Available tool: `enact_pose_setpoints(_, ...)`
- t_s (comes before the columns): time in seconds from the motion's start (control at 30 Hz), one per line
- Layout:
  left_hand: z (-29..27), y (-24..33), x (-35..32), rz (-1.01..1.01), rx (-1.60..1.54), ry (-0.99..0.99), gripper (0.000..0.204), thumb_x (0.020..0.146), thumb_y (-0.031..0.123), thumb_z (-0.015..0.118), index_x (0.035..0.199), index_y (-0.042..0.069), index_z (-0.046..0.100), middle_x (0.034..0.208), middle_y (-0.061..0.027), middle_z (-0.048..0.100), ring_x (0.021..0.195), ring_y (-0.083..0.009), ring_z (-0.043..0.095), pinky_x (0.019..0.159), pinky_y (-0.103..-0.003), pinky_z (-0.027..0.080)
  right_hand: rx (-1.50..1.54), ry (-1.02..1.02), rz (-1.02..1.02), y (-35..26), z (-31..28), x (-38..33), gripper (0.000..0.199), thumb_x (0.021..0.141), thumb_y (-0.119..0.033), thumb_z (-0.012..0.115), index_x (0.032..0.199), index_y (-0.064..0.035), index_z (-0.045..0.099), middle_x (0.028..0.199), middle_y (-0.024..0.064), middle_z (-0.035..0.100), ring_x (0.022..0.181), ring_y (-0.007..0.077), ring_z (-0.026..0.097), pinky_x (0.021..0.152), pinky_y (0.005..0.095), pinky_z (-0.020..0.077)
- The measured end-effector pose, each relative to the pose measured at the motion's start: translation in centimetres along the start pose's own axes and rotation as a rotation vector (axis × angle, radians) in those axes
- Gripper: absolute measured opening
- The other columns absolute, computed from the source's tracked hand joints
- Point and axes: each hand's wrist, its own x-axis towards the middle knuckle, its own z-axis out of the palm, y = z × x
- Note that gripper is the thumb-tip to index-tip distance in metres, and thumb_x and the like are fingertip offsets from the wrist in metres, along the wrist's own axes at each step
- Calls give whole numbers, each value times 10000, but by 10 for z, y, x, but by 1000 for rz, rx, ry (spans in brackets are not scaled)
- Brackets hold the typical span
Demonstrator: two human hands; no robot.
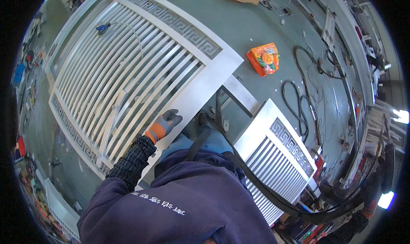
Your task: The person aligns and welds metal slats onto a large white panel using a handheld welding torch. The person positions the slats, applies welds at multiple points, and adjusts the panel orientation to access different sections.
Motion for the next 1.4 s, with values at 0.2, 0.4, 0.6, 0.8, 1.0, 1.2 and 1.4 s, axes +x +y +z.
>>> enact_pose_setpoints(0.2,-9,-33,-25,-3,-116,268,577,917,380,748,1335,17,588,1112,-148,704,1048,-194,659,932,-321,514,160,-600,-225,-25,194,117,415,1004,-349,592,1328,-89,575,1117,96,588,911,149,598,690,268,506)
enact_pose_setpoints(0.4,-32,-47,-72,-65,-238,805,472,945,298,740,1274,-18,618,1108,-123,724,994,-182,675,915,-314,526,449,-1300,-263,14,442,156,419,992,-302,613,1339,-71,578,1226,156,625,1009,170,638,752,276,546)
enact_pose_setpoints(0.6,-18,-115,-135,-274,240,1102,471,929,315,750,1272,16,627,1188,-171,685,1112,-294,652,969,-409,514,268,-1741,56,39,624,97,489,898,-321,679,1288,-40,589,1104,82,635,911,157,628,761,304,545)
enact_pose_setpoints(0.8,-27,-157,-61,-156,589,994,478,888,244,779,1266,14,598,1243,-187,630,1163,-364,598,981,-456,487,94,-1865,378,66,696,83,464,898,-261,715,1282,-25,608,1103,106,670,959,209,668,810,357,581)
enact_pose_setpoints(1.0,-28,-202,-36,-158,651,897,564,851,337,792,1296,78,562,1276,-161,615,1224,-363,564,1135,-594,321,-47,-1837,472,68,741,91,476,898,-166,683,1331,-1,570,1010,97,678,700,145,649,570,279,558)
enact_pose_setpoints(1.2,-36,-229,-35,-178,658,838,577,845,429,797,1273,109,578,1267,-116,606,1233,-316,558,1161,-569,296,-4,-1744,608,64,750,67,531,854,-190,703,1333,-1,572,1089,118,676,748,150,657,587,265,546)
enact_pose_setpoints(1.4,-55,-232,-38,-145,603,743,553,846,437,801,1223,77,615,1201,-154,639,1159,-337,602,1128,-587,334,170,-1522,616,81,710,42,590,849,-273,754,1334,0,556,1167,158,656,878,190,672,660,281,567)
